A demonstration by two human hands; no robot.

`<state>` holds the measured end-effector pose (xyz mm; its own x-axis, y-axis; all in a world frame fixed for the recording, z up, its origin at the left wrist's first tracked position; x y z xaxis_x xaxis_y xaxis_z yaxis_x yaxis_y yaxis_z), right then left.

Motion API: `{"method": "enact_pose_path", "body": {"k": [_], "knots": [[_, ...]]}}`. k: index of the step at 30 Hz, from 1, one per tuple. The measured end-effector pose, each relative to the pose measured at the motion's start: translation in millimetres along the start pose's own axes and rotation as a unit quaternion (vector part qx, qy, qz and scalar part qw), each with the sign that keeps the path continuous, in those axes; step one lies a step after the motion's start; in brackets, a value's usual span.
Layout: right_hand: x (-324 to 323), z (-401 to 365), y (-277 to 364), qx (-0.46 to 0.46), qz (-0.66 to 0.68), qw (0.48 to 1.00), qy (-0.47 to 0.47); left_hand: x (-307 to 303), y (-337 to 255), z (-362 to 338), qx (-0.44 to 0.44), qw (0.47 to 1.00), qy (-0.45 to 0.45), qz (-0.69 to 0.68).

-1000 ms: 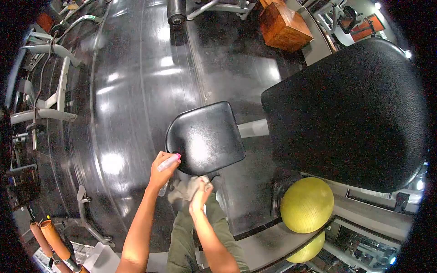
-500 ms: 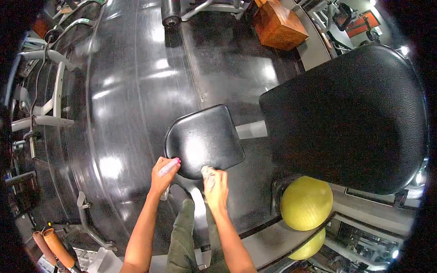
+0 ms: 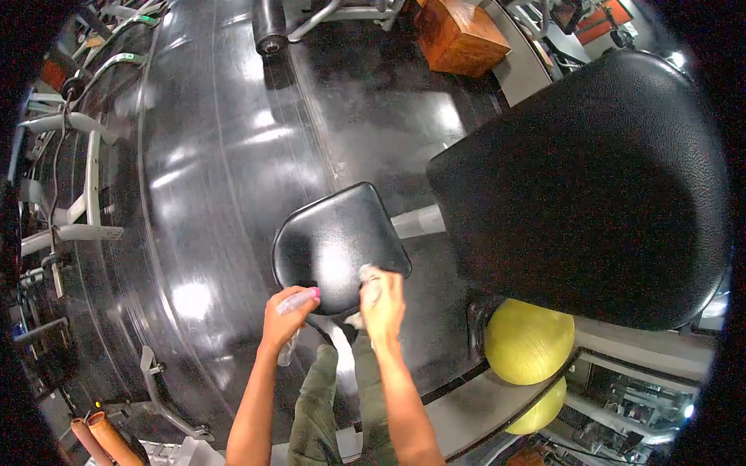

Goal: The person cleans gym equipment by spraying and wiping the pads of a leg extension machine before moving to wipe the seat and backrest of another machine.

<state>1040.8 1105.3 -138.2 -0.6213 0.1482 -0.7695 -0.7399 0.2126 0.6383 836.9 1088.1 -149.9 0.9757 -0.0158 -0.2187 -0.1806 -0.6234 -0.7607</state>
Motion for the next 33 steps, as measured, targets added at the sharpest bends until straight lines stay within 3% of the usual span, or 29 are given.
{"method": "enact_pose_path", "body": {"k": [2,4,6,8,10,12,14,16,18,20,23,26,28,33], "knots": [[-7.8,11.6,-13.5,0.014,0.003,0.998,-0.061,12.0,-7.4,2.2,-0.056,0.996,0.073,-0.014],[-1.1,4.7,-11.8,0.005,0.008,0.999,-0.052,30.1,-2.6,10.8,-0.045,0.993,0.086,-0.062],[8.7,-10.2,-12.3,-0.074,0.006,0.996,0.046,45.0,-0.1,16.5,-0.038,0.987,0.102,-0.119],[9.2,-23.7,-8.6,-0.064,0.01,0.986,0.152,58.8,12.3,26.6,-0.027,0.976,0.131,-0.171],[-4.0,-14.6,-16.3,-0.091,-0.007,0.984,0.154,69.2,20.3,30.8,-0.02,0.966,0.144,-0.215],[-14.0,6.7,-35.8,-0.063,-0.05,0.992,0.098,73.8,22.4,32.3,-0.04,0.963,0.126,-0.233],[-26.2,26.8,-51.2,-0.014,-0.01,1.0,-0.017,70.6,15.6,30.2,-0.064,0.964,0.116,-0.23],[-25.9,30.7,-55.1,0.009,0.042,0.997,-0.066,71.4,16.0,28.8,-0.06,0.97,0.107,-0.211],[-16.4,11.8,-47.1,-0.041,0.026,0.998,-0.044,75.8,20.2,28.6,-0.058,0.972,0.093,-0.206],[-4.5,-13.6,-41.0,-0.066,0.051,0.996,0.038,76.9,21.2,29.3,-0.063,0.972,0.079,-0.212],[-11.7,-15.4,-40.7,-0.052,0.034,0.994,0.09,75.3,22.0,30.7,-0.06,0.978,0.089,-0.179],[-25.1,20.8,-57.9,-0.054,0.06,0.997,-0.016,74.9,24.6,32.8,-0.058,0.978,0.105,-0.169],[-31.3,48.0,-68.0,0.007,0.061,0.996,-0.067,76.4,21.5,32.4,-0.064,0.976,0.099,-0.185],[-20.3,73.0,-114.1,0.127,0.08,0.988,-0.027,78.5,19.7,32.0,-0.088,0.973,0.076,-0.201]]}}
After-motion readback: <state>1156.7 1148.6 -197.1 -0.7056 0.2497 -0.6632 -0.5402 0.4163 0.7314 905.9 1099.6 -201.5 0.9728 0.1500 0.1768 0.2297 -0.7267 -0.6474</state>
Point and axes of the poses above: each hand's wrist, its own z-axis towards the middle knuckle, its own x-axis out of the palm, y = z × x, the point moved 4 cm from there along z, towards the middle knuckle, and after that the axes turned 1 degree about -x, right-handed, at the moved point
